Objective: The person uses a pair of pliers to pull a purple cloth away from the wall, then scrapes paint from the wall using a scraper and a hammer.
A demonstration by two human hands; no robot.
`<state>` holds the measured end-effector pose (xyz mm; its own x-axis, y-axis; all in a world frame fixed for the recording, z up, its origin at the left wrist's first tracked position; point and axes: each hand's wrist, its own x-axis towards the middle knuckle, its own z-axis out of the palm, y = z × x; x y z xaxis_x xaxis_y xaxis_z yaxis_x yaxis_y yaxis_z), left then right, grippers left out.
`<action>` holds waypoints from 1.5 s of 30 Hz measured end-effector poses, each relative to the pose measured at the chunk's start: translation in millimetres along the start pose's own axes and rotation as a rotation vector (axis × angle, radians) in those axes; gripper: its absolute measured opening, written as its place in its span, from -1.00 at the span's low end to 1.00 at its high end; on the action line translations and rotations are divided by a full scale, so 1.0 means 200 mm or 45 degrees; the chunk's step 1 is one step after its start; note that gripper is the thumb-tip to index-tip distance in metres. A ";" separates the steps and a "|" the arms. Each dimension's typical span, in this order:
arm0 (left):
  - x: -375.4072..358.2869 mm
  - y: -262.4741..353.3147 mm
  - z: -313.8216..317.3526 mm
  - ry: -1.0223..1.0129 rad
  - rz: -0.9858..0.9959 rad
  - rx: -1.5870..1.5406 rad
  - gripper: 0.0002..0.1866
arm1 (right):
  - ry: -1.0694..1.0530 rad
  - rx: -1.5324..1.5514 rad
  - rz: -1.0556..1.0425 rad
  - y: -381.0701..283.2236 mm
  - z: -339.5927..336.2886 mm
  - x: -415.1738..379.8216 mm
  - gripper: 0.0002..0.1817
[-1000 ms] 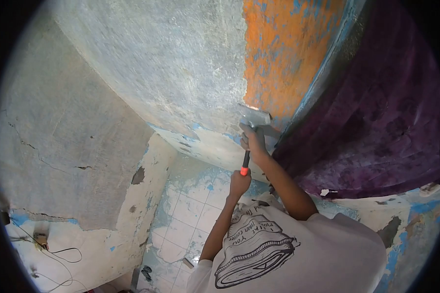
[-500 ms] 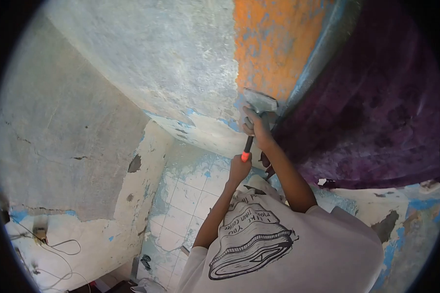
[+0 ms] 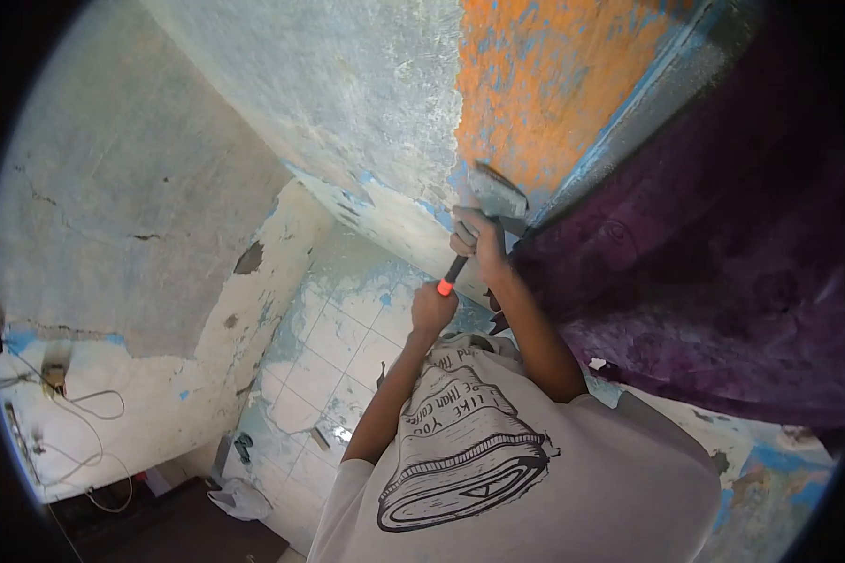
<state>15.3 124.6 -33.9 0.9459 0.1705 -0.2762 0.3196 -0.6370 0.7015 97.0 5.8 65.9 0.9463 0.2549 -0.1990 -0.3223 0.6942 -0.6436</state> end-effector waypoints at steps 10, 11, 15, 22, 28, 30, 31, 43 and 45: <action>-0.04 0.17 -0.01 0.056 0.008 -0.141 -0.73 | -0.048 -0.097 0.063 -0.16 0.08 -0.01 -0.63; -0.03 0.18 -0.01 0.091 0.030 -0.164 -0.73 | -0.039 -0.105 0.057 -0.16 0.07 -0.01 -0.63; -0.05 0.01 0.16 0.107 -0.002 -0.147 -0.73 | -0.112 -0.118 0.076 0.00 -0.11 0.00 -0.63; -0.19 0.08 0.09 0.071 -0.025 -0.096 -0.78 | 0.034 -0.044 0.193 -0.05 -0.06 -0.07 -0.63; -0.18 0.11 0.11 0.140 0.105 -0.160 -0.76 | -0.075 -0.069 0.179 -0.10 -0.03 -0.08 -0.58; -0.22 -0.09 0.27 -0.053 -0.078 -0.139 -0.73 | 0.032 -0.052 0.224 0.06 -0.20 -0.10 -0.60; -0.26 -0.16 0.36 0.035 -0.093 0.003 -0.70 | 0.025 -0.043 0.216 0.06 -0.21 -0.12 -0.60; -0.19 -0.12 0.23 0.042 -0.057 0.005 -0.72 | -0.012 -0.056 0.198 0.04 -0.18 -0.08 -0.54; -0.21 -0.21 0.25 -0.044 -0.031 0.017 -0.71 | 0.063 -0.104 0.219 0.10 -0.23 -0.12 -0.54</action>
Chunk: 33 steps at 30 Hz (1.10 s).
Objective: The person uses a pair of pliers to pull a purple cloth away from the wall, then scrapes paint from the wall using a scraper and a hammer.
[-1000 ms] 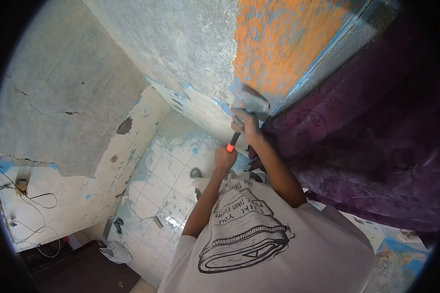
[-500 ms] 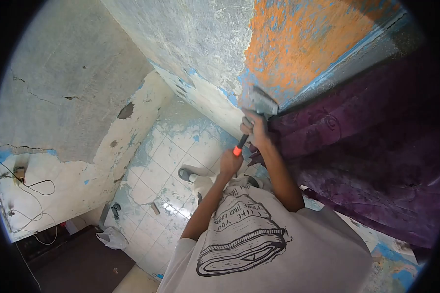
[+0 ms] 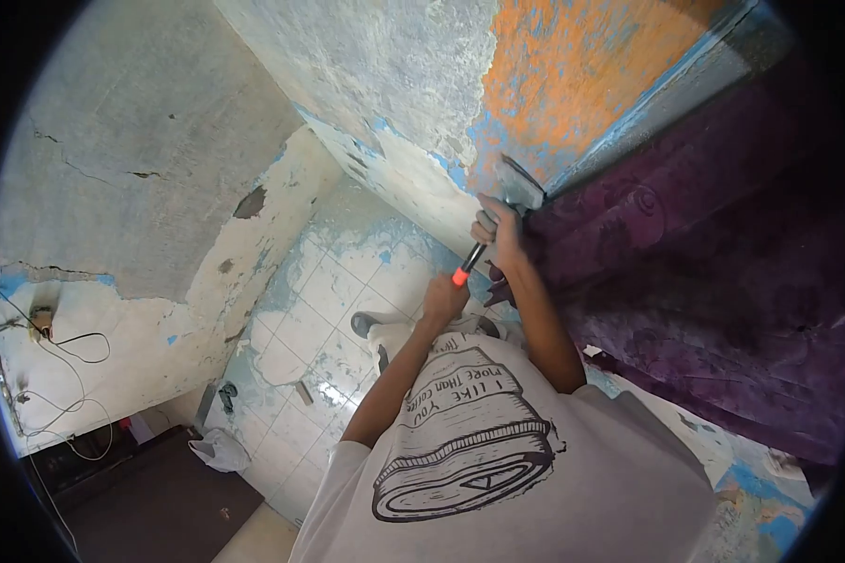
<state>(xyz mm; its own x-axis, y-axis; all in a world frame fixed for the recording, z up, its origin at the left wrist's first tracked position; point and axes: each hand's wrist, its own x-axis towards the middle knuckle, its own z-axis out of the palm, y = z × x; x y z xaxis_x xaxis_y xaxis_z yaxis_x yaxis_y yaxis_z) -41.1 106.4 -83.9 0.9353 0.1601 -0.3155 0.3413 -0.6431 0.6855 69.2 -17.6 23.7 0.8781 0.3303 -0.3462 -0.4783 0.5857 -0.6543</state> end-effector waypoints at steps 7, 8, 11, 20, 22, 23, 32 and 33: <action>-0.07 0.07 -0.22 0.003 -0.003 0.069 -0.63 | 0.046 0.208 -0.001 0.03 0.04 0.01 -0.63; -0.07 0.07 -0.22 -0.073 0.042 0.022 -0.59 | 0.046 0.208 0.006 0.04 0.04 0.01 -0.63; -0.02 0.01 -0.18 -0.258 0.122 -0.171 -0.49 | 0.118 0.099 -0.046 0.06 0.03 0.03 -0.63; 0.01 0.15 -0.34 -0.438 0.105 -0.515 -0.55 | 0.107 -0.316 -0.536 -0.03 0.23 -0.01 -0.59; 0.02 0.14 -0.32 -0.405 0.156 -0.508 -0.54 | 0.057 -0.335 -0.553 -0.05 0.20 0.01 -0.59; 0.03 0.14 -0.31 -0.373 0.208 -0.489 -0.54 | 0.040 -0.298 -0.521 -0.05 0.19 0.01 -0.58; -0.02 0.11 -0.34 -0.182 0.475 -0.299 -0.55 | 0.328 -0.349 -0.668 -0.05 0.26 -0.02 -0.52; -0.03 0.10 -0.32 -0.175 0.468 -0.310 -0.55 | 0.385 -0.369 -0.697 -0.05 0.27 -0.01 -0.53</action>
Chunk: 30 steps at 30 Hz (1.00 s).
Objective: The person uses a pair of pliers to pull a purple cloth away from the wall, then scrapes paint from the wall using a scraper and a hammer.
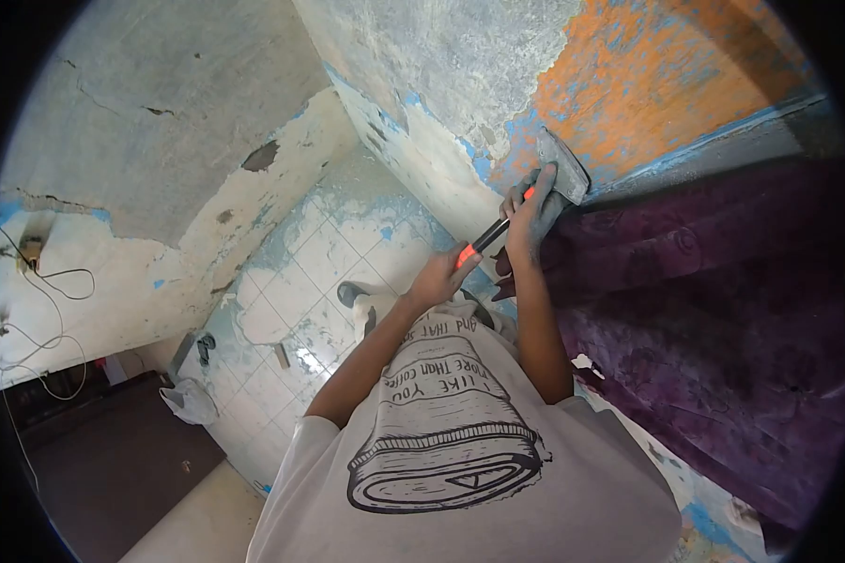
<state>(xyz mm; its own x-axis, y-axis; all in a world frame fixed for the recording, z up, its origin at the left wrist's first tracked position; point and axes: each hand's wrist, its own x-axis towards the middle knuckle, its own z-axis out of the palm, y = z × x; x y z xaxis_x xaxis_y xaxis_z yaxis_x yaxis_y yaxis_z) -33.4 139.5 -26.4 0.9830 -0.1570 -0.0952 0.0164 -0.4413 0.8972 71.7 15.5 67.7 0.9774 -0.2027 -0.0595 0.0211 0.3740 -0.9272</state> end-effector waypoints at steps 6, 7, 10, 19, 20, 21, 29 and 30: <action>0.01 0.01 0.01 -0.143 -0.140 -0.129 -0.51 | 0.059 -0.101 -0.169 0.06 0.00 0.01 -0.53; 0.01 0.04 0.01 -0.123 -0.138 -0.144 -0.51 | 0.057 -0.133 -0.217 0.05 0.01 0.01 -0.52; 0.01 0.13 0.01 -0.134 -0.169 -0.292 -0.50 | 0.071 -0.160 -0.211 -0.08 0.06 0.02 -0.50; -0.02 0.11 0.01 -0.069 -0.123 -0.266 -0.46 | 0.103 -0.050 -0.116 0.01 0.02 0.03 -0.49; -0.02 0.14 0.00 -0.079 -0.144 -0.240 -0.49 | 0.054 -0.022 -0.141 -0.02 0.03 0.04 -0.49; -0.02 0.19 -0.02 -0.092 -0.167 -0.219 -0.50 | 0.062 -0.031 -0.128 -0.04 0.04 0.04 -0.49; -0.05 0.10 0.03 -0.020 -0.159 -0.092 -0.52 | 0.002 0.078 -0.067 0.07 0.00 0.03 -0.50; -0.05 0.15 0.01 0.023 -0.137 -0.119 -0.53 | -0.016 0.083 -0.049 0.02 0.02 0.04 -0.49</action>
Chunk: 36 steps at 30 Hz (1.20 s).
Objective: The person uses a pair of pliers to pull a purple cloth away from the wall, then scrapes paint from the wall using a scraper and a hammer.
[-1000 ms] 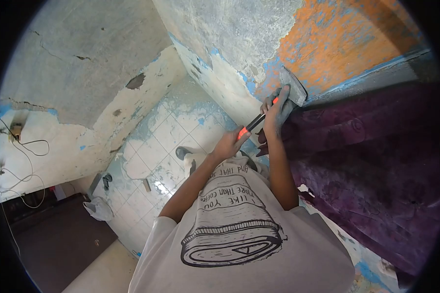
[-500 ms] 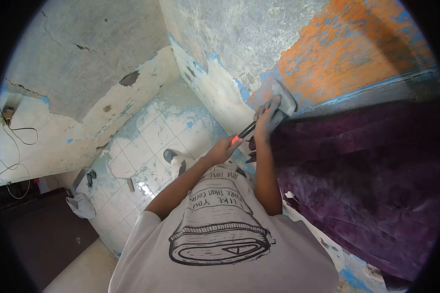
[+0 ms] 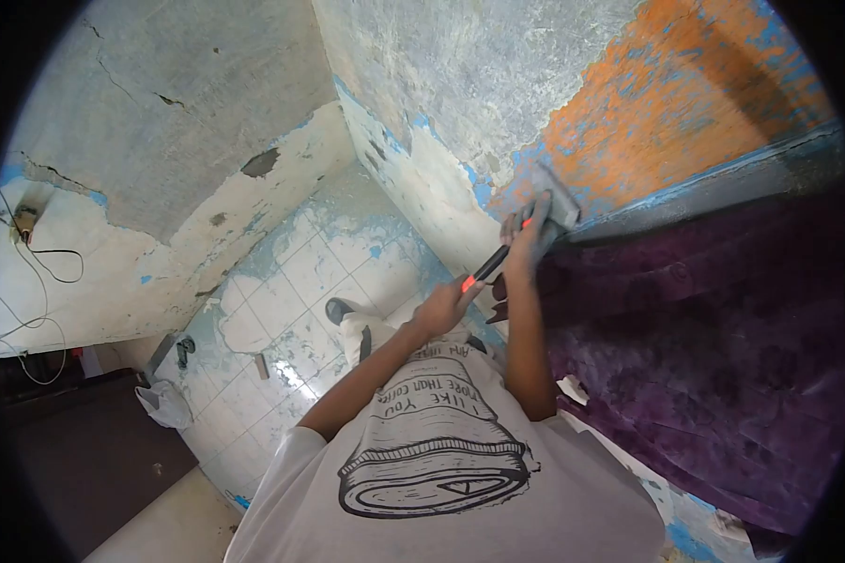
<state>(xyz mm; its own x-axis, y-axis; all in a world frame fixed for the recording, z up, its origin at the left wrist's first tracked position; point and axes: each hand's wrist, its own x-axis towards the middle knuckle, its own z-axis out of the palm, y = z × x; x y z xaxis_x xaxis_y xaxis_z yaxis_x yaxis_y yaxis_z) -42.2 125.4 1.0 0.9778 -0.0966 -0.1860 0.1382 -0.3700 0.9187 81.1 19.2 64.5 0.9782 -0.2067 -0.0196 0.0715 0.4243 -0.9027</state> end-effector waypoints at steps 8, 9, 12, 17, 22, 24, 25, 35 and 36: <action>-0.01 -0.15 0.02 0.053 -0.002 0.033 -0.51 | 0.079 0.011 0.140 0.16 -0.05 -0.04 -0.48; -0.02 -0.23 0.04 0.043 0.002 0.037 -0.51 | 0.082 0.012 0.214 0.25 -0.10 -0.05 -0.49; -0.05 -0.37 0.07 0.031 -0.101 0.130 -0.51 | 0.170 0.004 0.320 0.38 -0.17 -0.06 -0.46; -0.08 -0.34 0.08 0.117 -0.073 0.163 -0.50 | 0.205 -0.048 0.457 0.35 -0.17 -0.06 -0.40; -0.06 -0.37 0.07 0.044 -0.159 0.147 -0.51 | 0.041 0.145 0.520 0.46 -0.27 -0.05 -0.39; -0.05 -0.39 0.07 0.046 -0.188 0.142 -0.52 | 0.021 0.199 0.567 0.47 -0.28 -0.05 -0.39; -0.05 -0.41 0.07 0.053 -0.165 0.128 -0.51 | -0.002 0.183 0.569 0.43 -0.26 -0.06 -0.38; 0.03 -0.47 0.14 0.041 -0.082 0.145 -0.49 | 0.253 0.072 0.498 0.41 -0.18 -0.03 -0.39; 0.04 -0.45 0.13 0.041 -0.077 0.144 -0.49 | 0.285 0.020 0.495 0.40 -0.16 -0.04 -0.39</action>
<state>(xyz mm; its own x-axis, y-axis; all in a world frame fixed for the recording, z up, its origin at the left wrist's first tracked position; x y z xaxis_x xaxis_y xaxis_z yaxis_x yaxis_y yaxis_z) -50.3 133.7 -92.7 0.9731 -0.0417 -0.2266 0.1800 -0.4766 0.8605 73.5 26.1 -21.3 0.8669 -0.2139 -0.4502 -0.2885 0.5212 -0.8032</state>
